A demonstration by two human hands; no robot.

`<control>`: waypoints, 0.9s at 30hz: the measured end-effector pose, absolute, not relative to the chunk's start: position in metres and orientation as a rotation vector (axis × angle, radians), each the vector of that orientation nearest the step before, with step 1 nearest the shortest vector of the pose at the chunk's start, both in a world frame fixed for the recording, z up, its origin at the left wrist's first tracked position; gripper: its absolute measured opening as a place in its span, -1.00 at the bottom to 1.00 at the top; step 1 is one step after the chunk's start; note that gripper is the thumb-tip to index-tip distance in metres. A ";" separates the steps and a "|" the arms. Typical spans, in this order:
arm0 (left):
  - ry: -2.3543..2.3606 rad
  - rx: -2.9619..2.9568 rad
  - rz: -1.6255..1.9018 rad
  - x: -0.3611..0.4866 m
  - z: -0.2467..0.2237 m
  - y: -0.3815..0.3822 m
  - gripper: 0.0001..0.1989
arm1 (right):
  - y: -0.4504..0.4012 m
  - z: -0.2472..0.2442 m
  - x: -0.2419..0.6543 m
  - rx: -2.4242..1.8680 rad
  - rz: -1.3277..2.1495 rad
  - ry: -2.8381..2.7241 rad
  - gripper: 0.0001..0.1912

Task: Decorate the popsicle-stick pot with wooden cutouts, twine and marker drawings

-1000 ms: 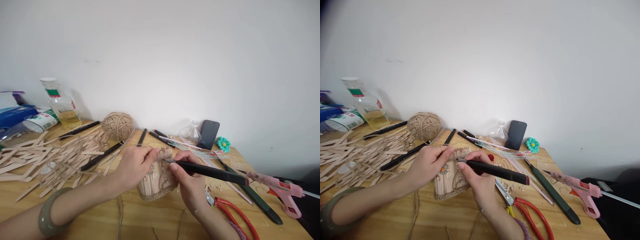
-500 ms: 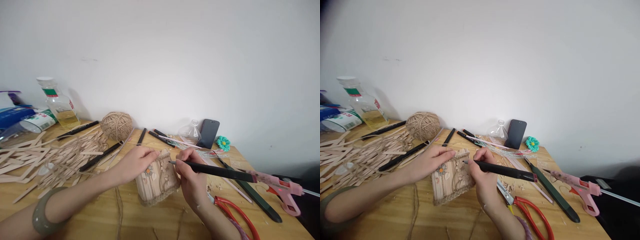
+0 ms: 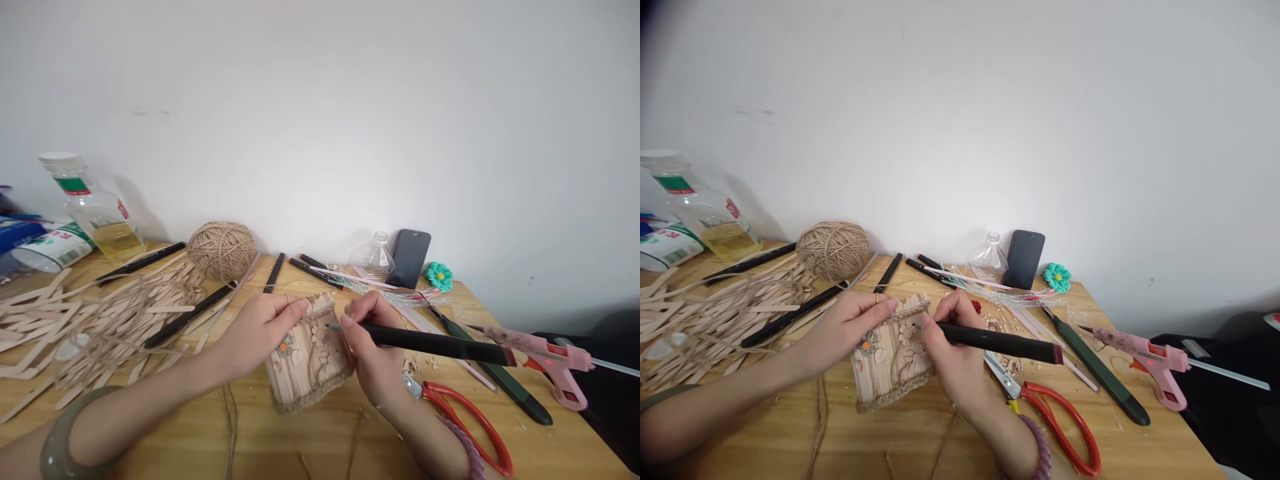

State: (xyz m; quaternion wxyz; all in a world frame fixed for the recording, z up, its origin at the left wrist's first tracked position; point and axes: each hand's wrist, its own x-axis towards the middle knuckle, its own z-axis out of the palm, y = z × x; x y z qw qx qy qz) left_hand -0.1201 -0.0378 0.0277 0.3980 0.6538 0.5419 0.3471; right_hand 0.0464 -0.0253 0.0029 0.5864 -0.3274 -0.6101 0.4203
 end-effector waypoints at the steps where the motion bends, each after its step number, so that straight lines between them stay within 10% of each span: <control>1: 1.369 1.663 0.878 -0.120 0.028 -0.038 -0.59 | -0.026 0.004 0.047 -0.766 0.964 -1.450 -0.77; 27: 1.409 1.734 0.900 -0.119 0.028 -0.041 -0.59 | -0.026 0.006 0.046 -0.804 0.852 -1.581 -0.80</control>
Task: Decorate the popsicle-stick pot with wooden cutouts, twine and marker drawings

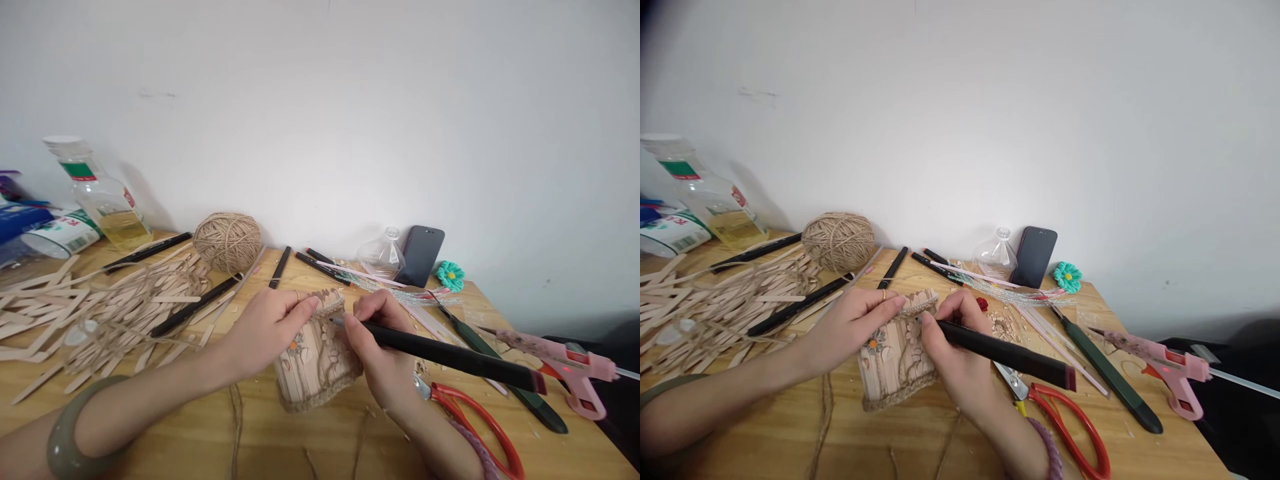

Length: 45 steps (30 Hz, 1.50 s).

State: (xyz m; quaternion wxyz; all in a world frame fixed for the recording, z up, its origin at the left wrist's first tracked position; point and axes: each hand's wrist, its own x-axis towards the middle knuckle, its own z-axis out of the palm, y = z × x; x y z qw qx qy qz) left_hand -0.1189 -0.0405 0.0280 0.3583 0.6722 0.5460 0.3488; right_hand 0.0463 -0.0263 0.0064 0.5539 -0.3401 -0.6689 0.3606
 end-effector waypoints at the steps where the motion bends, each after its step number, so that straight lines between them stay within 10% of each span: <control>1: 1.414 1.733 0.898 -0.119 0.028 -0.040 -0.59 | -0.026 0.006 0.046 -0.804 0.853 -1.582 -0.80; 45: 1.436 1.755 0.891 -0.118 0.029 -0.040 -0.58 | -0.027 0.003 0.049 -0.795 0.974 -1.542 -0.78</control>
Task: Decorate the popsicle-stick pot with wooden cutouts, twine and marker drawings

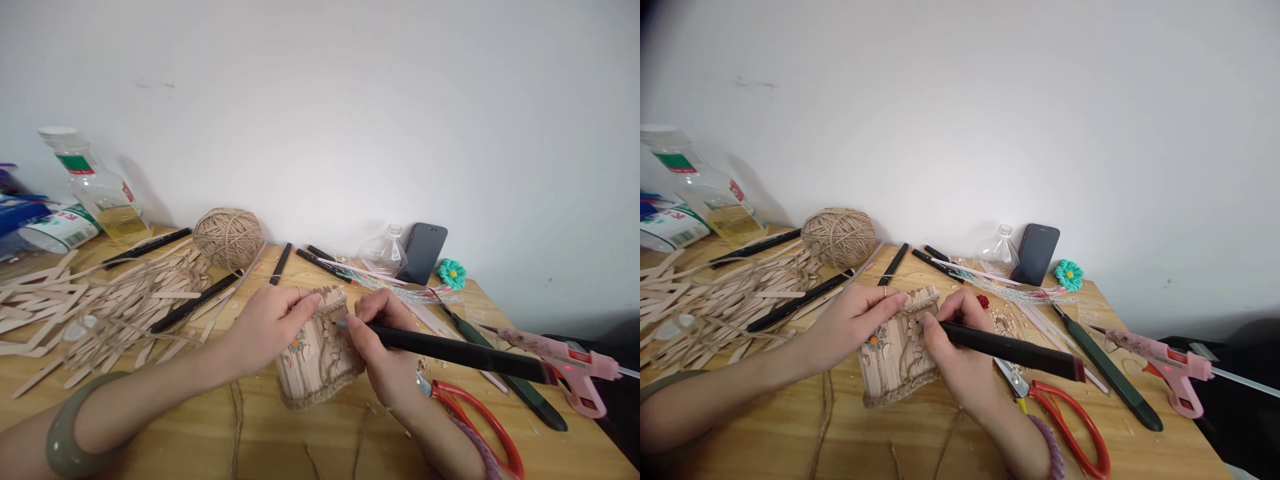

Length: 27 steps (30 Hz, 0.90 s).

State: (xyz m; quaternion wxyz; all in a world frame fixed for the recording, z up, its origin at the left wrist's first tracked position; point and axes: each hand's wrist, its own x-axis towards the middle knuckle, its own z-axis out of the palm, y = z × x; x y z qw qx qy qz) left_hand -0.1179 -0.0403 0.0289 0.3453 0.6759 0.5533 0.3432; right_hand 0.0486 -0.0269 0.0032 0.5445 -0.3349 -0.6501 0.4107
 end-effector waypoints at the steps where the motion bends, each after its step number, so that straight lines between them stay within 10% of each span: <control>1: 1.434 1.752 0.893 -0.118 0.029 -0.040 -0.58 | -0.027 0.003 0.049 -0.795 0.972 -1.529 -0.79; 27: 1.422 1.722 0.893 -0.118 0.029 -0.041 -0.60 | -0.026 0.001 0.048 -0.773 1.019 -1.449 -0.79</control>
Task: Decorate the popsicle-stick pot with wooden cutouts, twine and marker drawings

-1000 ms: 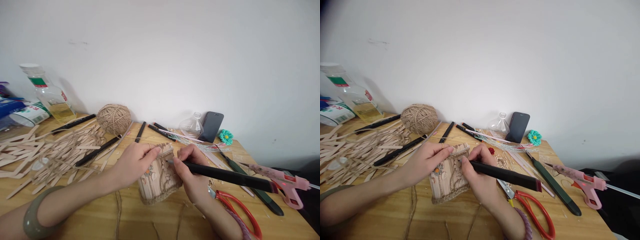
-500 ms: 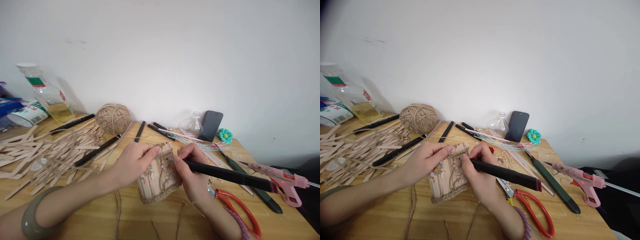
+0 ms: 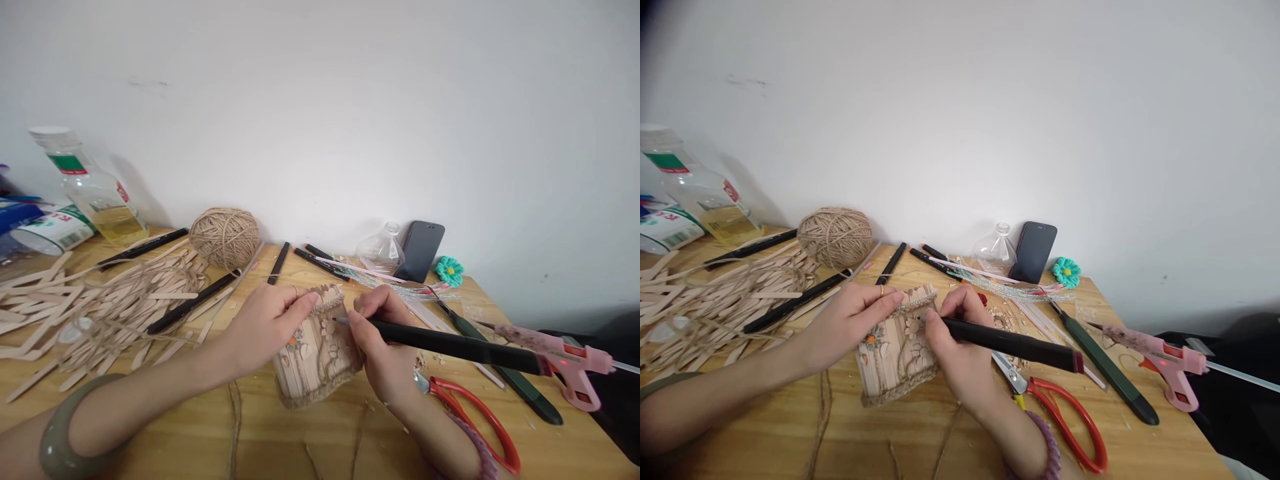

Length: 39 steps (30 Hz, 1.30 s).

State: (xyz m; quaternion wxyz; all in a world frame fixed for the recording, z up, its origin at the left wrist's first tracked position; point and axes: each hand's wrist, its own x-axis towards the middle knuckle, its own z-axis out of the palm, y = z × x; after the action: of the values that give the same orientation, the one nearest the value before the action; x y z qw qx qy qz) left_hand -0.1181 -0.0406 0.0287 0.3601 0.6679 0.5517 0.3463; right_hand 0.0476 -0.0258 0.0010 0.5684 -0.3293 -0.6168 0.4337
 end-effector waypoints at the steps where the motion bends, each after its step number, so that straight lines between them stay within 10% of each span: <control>1: 1.417 1.723 0.894 -0.118 0.028 -0.041 -0.60 | -0.026 0.001 0.048 -0.774 1.011 -1.458 -0.79; 39: 1.399 1.717 0.904 -0.120 0.026 -0.042 -0.59 | -0.026 -0.003 0.046 -0.743 1.045 -1.370 -0.78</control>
State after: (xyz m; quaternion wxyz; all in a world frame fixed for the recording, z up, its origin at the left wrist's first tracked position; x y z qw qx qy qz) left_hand -0.1197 -0.0420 0.0257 0.3662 0.6679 0.5442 0.3516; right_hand 0.0456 -0.0263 -0.0031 0.5913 -0.3195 -0.5887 0.4492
